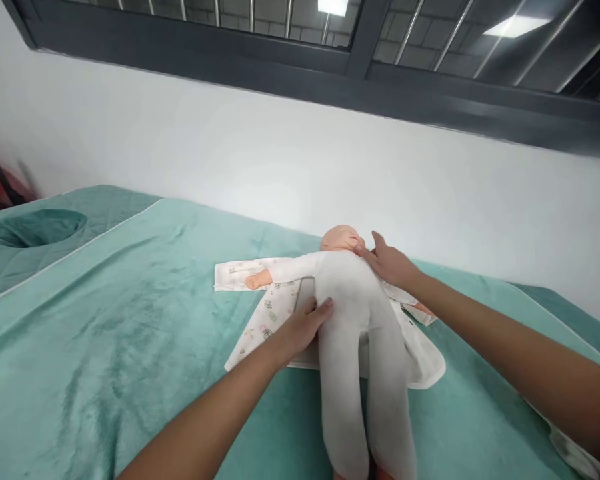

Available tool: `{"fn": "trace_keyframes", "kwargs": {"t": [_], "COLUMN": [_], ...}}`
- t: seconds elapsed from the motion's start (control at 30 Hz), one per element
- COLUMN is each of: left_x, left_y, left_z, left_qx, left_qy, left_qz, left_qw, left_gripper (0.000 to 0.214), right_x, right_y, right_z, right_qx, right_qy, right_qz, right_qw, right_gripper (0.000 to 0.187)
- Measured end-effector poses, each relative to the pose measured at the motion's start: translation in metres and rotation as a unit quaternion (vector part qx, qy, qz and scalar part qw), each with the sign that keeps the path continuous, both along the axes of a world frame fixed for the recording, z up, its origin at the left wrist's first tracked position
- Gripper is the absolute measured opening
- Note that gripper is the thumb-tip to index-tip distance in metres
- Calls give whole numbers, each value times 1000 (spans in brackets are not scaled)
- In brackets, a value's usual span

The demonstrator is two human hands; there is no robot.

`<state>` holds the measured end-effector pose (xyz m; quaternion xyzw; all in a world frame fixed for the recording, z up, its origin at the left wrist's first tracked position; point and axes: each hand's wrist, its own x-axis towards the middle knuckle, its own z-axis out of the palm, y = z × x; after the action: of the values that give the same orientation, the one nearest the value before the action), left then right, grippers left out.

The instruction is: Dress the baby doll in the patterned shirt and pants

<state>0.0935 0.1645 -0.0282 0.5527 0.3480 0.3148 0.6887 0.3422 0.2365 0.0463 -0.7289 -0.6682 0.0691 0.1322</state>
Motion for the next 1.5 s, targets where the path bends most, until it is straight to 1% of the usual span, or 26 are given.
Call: {"fn": "trace_keyframes", "kwargs": {"t": [0.03, 0.07, 0.1, 0.13, 0.2, 0.23, 0.3, 0.33, 0.37, 0.43, 0.5, 0.6, 0.63, 0.67, 0.7, 0.77, 0.8, 0.83, 0.87, 0.93, 1.03, 1.1, 1.17, 1.3, 1.43, 1.5], "left_x": [-2, -3, -5, -7, -10, -12, -15, -17, -19, -23, -27, -30, -31, -32, -32, -35, -37, -39, -43, -51, -62, -66, -66, -61, -60, -59], "left_y": [4, 8, 12, 16, 21, 22, 25, 25, 26, 27, 29, 37, 42, 47, 54, 67, 74, 80, 85, 91, 92, 89, 84, 74, 72, 73], "left_z": [-2, -4, -6, -8, -10, -11, -11, -10, -10, -11, -13, -16, -16, -17, -17, -18, -18, -18, -17, -16, -10, -4, 2, 13, 15, 11], "left_qx": [69, 140, 202, 260, 366, 413, 491, 513, 519, 515, 518, 523, 513, 493, 457, 359, 311, 271, 243, 215, 177, 153, 121, 78, 50, 69], "left_qy": [61, 124, 177, 220, 287, 315, 372, 401, 424, 455, 463, 455, 453, 449, 433, 372, 337, 306, 280, 242, 164, 122, 79, 9, 1, 19], "left_qz": [17, 32, 43, 53, 53, 46, 37, 37, 39, 41, 40, 72, 97, 128, 163, 228, 252, 270, 284, 303, 315, 319, 345, 431, 458, 455], "left_qw": [996, 982, 962, 939, 884, 853, 787, 758, 742, 725, 718, 717, 722, 735, 760, 825, 852, 872, 884, 896, 918, 927, 927, 899, 888, 888], "left_gripper": [52, 51, 48, 42, 29, 29, 42, 45, 46, 42, 35, 29, 29, 29, 28, 24, 21, 17, 16, 19, 24, 28, 28, 22, 23, 22], "right_x": [-7, -16, -28, -41, -71, -86, -114, -125, -135, -147, -149, -137, -130, -123, -117, -108, -104, -103, -102, -101, -101, -101, -102, -104, -105, -106], "right_y": [-5, -10, -14, -18, -18, -15, -4, 4, 12, 26, 36, 36, 34, 30, 26, 19, 17, 14, 13, 11, 11, 12, 13, 17, 17, 17], "right_z": [5, 9, 12, 14, 12, 9, 0, -4, -7, -11, -9, 0, 4, 8, 11, 14, 15, 15, 15, 15, 15, 14, 11, 3, -2, -4], "right_qx": [32, 61, 85, 108, 120, 112, 77, 44, 4, -72, -114, -93, -73, -54, -39, -31, -36, -43, -49, -57, -58, -57, -58, -63, -57, -52], "right_qy": [-57, -102, -130, -144, -139, -134, -142, -154, -165, -179, -182, -158, -132, -98, -61, 1, 16, 19, 11, -22, -67, -91, -113, -139, -151, -170], "right_qz": [-10, -14, -3, 23, 116, 170, 248, 270, 286, 308, 320, 324, 322, 320, 319, 318, 320, 324, 327, 327, 304, 282, 267, 266, 286, 285], "right_qw": [998, 993, 988, 984, 976, 970, 955, 949, 944, 932, 923, 928, 935, 941, 945, 948, 947, 945, 944, 943, 948, 953, 955, 952, 944, 942], "right_gripper": [87, 85, 79, 73, 62, 59, 56, 53, 48, 40, 36, 36, 37, 38, 38, 40, 41, 41, 41, 41, 43, 44, 44, 48, 47, 47]}}
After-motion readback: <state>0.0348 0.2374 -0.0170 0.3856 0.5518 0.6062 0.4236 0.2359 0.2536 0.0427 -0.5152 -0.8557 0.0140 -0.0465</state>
